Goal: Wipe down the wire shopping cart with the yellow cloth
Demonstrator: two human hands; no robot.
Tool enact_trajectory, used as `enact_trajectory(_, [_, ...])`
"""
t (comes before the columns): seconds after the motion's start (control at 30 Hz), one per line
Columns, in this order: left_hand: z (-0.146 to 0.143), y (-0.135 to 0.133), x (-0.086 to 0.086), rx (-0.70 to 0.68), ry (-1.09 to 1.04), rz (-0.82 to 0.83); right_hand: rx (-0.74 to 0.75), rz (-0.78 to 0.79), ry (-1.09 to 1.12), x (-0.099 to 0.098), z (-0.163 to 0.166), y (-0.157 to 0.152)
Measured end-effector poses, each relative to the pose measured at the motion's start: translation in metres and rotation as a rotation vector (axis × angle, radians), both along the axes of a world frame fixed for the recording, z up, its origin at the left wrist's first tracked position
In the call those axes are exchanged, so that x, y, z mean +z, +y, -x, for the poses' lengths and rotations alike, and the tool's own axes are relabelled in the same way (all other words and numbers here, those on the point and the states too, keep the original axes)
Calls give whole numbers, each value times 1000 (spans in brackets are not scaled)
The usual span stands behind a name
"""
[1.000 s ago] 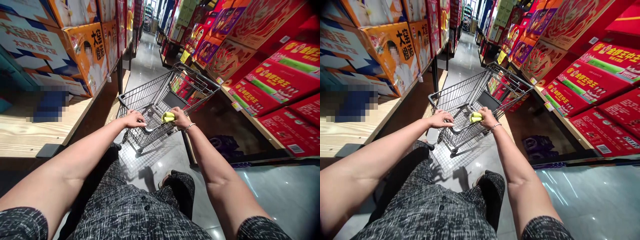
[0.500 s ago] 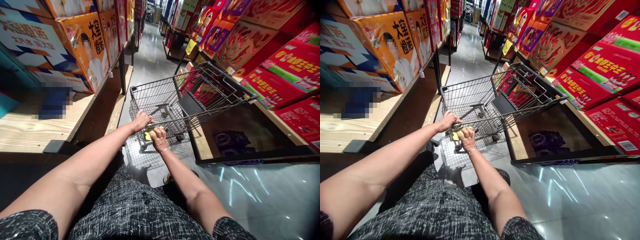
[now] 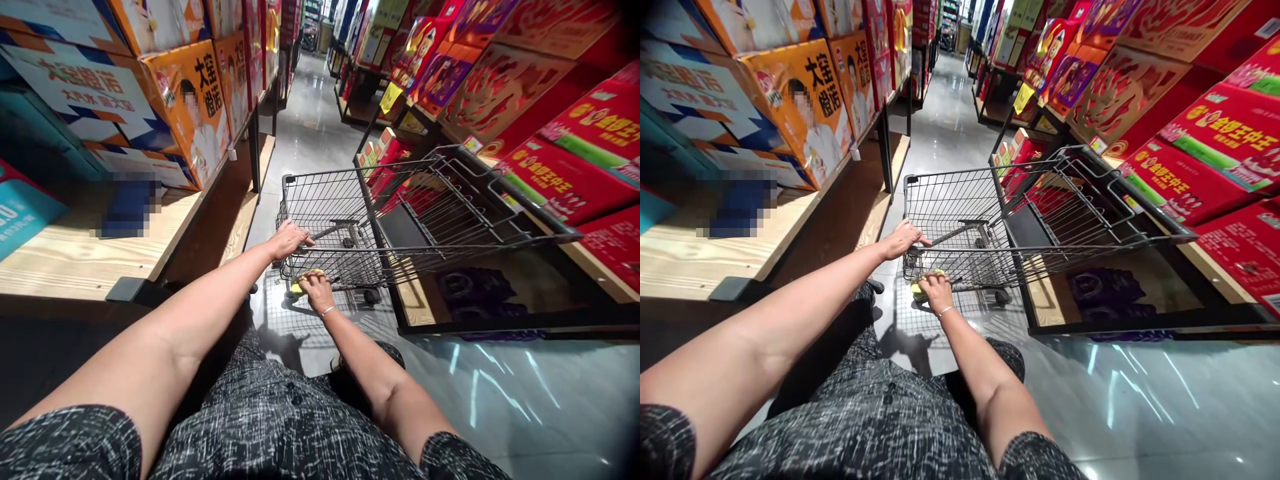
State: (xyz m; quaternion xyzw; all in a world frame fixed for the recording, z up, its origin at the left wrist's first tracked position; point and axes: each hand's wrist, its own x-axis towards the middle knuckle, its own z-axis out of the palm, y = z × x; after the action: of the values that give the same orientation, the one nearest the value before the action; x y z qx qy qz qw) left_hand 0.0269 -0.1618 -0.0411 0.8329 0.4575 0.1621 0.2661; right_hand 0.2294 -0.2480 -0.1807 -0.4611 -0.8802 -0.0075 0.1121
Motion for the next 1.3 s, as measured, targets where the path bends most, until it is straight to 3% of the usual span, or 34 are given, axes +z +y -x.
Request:
enact_trajectory(0.13, [0,3,5,2,27,14,-116,-318,206,57,-29,15])
enact_trajectory(0.23, [-3,4,13,-7,72,66,-222,-461,286,79,-42,23])
enact_trajectory(0.33, [-9,3,22,0,96,158,-226,-436,250,62,-35,20])
enact_trajectory(0.47, [-18,-2,26,-3,152,173,-217,-227,117,8,-9,7])
enact_trajectory(0.57, [-19,-3,22,19,151,127,-160,-62,50,-21,3,-1])
enact_trajectory(0.67, [-18,-1,20,25,121,128,-83,19,35,-33,8,-2])
enact_trajectory(0.77, [-17,0,20,28,83,130,-60,57,14,-30,7,-1])
enact_trajectory(0.83, [-16,0,20,39,41,131,-58,38,5,-16,2,-1])
enact_trajectory(0.9, [-16,-1,20,48,-3,133,-81,-53,29,9,-7,-2])
enact_trajectory(1.1, [-13,-4,15,47,-67,86,-212,-377,144,115,-38,5])
enact_trajectory(1.17, [-12,-3,11,36,-11,55,-234,-369,70,137,-49,9])
enact_trajectory(1.3, [-12,0,0,46,139,-50,-342,-253,-88,159,-98,17])
